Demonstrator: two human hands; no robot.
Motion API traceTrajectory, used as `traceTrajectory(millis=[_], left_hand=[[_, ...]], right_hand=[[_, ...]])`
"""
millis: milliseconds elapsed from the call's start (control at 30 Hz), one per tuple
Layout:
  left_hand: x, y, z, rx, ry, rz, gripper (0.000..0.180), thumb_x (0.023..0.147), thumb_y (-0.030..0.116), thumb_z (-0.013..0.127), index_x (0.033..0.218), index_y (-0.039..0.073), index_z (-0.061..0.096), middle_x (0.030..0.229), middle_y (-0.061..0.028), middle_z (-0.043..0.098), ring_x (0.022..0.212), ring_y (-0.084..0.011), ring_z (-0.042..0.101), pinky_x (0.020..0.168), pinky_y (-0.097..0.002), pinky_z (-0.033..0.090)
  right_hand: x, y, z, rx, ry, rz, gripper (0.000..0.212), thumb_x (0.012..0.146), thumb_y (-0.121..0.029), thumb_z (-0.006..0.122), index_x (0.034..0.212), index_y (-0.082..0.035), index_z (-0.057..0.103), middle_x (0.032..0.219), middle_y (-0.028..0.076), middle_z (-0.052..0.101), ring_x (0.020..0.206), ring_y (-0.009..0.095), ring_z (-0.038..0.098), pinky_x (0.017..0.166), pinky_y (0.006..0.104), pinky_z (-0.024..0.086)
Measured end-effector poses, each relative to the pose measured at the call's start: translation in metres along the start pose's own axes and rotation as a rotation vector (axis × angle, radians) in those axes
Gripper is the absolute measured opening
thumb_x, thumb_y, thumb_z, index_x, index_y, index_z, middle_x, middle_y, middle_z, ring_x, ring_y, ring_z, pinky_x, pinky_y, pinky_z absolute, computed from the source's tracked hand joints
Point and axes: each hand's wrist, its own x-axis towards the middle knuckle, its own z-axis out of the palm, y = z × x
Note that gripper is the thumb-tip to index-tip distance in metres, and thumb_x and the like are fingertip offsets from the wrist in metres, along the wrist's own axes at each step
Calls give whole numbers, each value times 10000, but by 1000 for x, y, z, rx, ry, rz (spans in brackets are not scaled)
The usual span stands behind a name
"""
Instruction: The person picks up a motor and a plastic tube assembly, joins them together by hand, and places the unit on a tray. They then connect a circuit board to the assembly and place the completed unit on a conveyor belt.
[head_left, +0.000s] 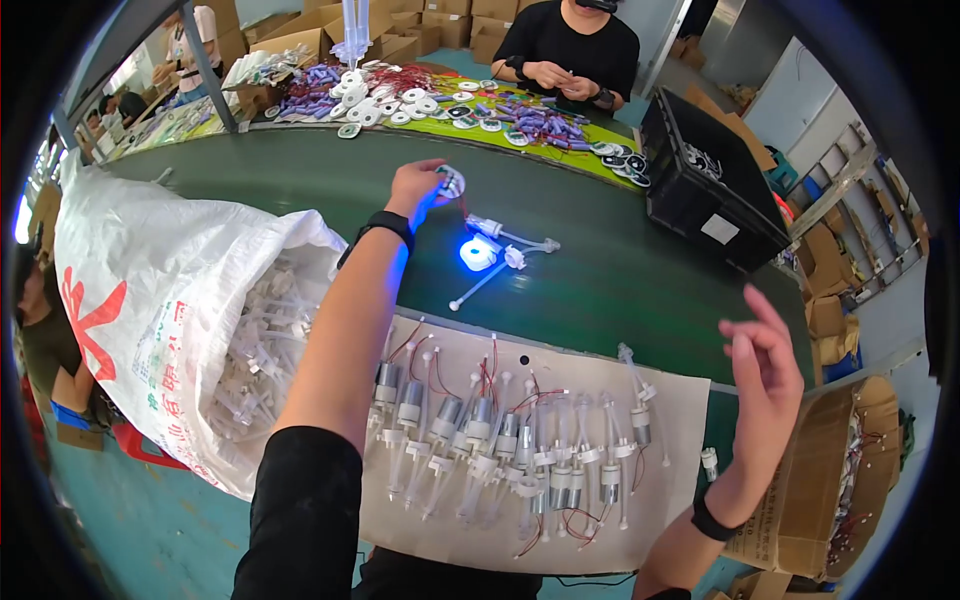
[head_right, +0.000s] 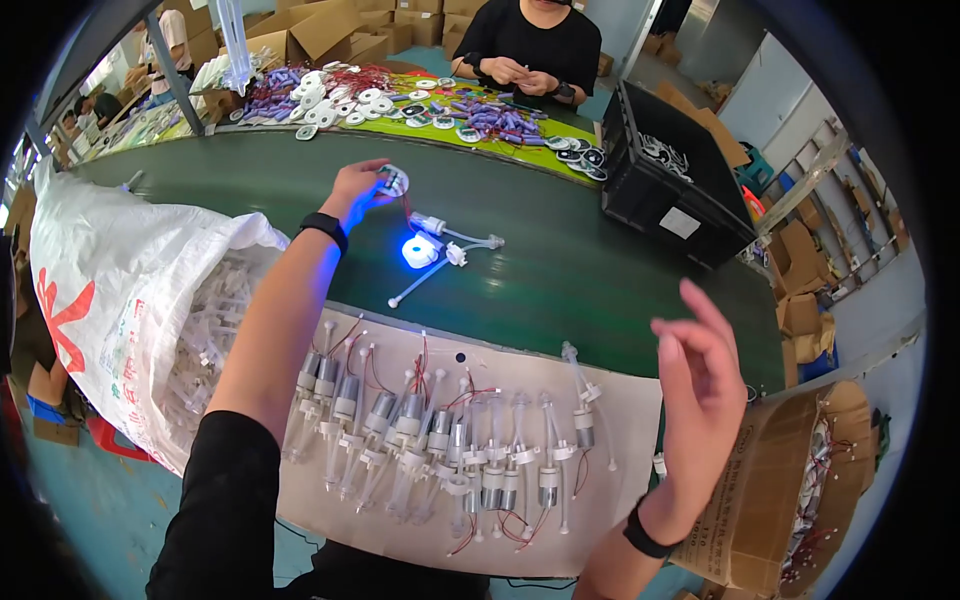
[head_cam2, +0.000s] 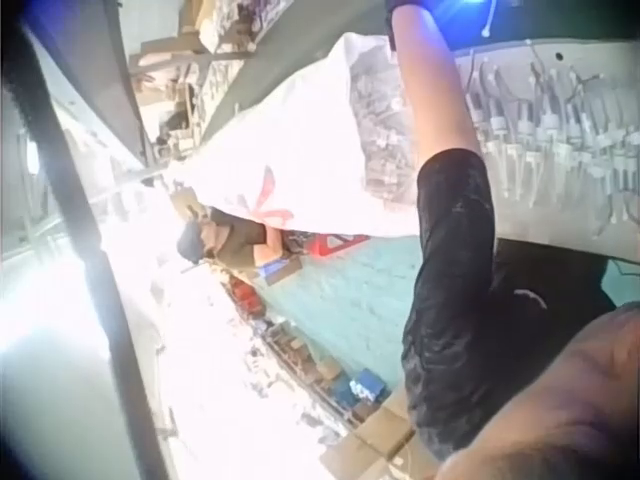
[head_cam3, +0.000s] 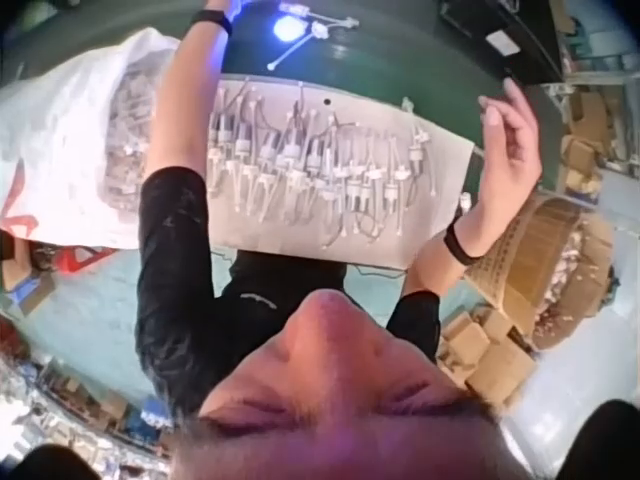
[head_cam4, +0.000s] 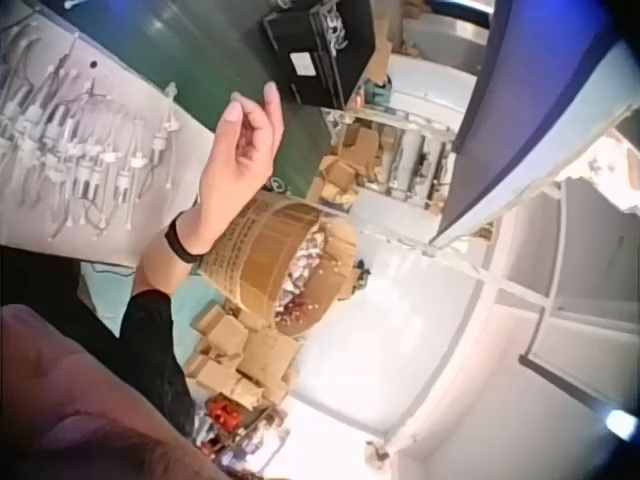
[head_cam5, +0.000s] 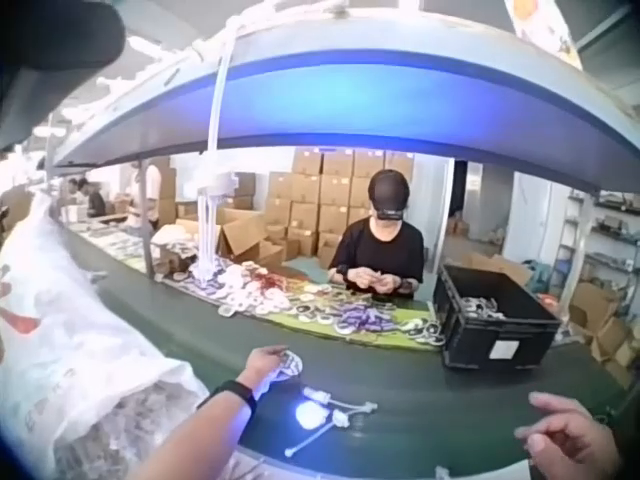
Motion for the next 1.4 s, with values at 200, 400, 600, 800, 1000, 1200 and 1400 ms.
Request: traceTrajectory(millis=[200,400,600,800,1000,1200,1400], left_hand=[[30,-11,-83,820,-140,345,213,898,176,602,1031,38,694,981,-135,694,930,-205,633,779,-360,488],[-169,97,-17,352,-302,108,389,928,307,629,1241,77,633,1174,-39,640,1090,-148,561,960,-290,408],[-326,118,-38,455,-398,253,303,949,172,601,1202,9,637,1407,-143,521,1267,-194,493,1065,-301,346],[-400,68,-110,468,-283,201,258,938,78,591,1180,9,646,1398,-153,526,1274,-213,490,1072,-337,348],[-447,32,-156,555,-168,199,221,920,36,594,1124,7,674,1258,-150,620,1119,-238,614,927,-332,502],[-432,25,-151,873,-140,210,357,895,131,657,1229,13,616,1307,-160,593,1101,-267,614,903,-333,496],[-416,26,-179,1031,204,332,503,901,120,635,1361,-7,475,1387,-190,515,1194,-311,555,960,-364,465]], right_hand=[[-44,14,-53,-169,-80,287,157,951,-52,583,1060,36,652,1168,117,648,1012,142,601,901,267,467],[-102,75,-112,-635,-117,422,198,896,-36,619,1090,-19,653,956,141,678,884,216,653,779,302,499],[-151,103,-125,-929,-111,426,349,842,-11,617,1190,-28,603,1185,208,613,1081,402,580,897,429,486],[-155,128,-113,-1088,-204,563,343,842,-44,623,1183,-26,593,1147,208,605,1063,407,576,890,444,486],[-122,86,-84,-757,0,291,285,951,-180,551,1176,-6,575,1109,185,624,1024,333,617,894,427,492],[-56,7,-67,32,199,157,456,984,-210,587,1401,-53,491,1161,66,634,963,122,615,872,258,460],[-50,-17,-46,111,189,31,404,1002,-177,526,1389,-64,513,1393,71,519,932,99,620,836,228,478]])
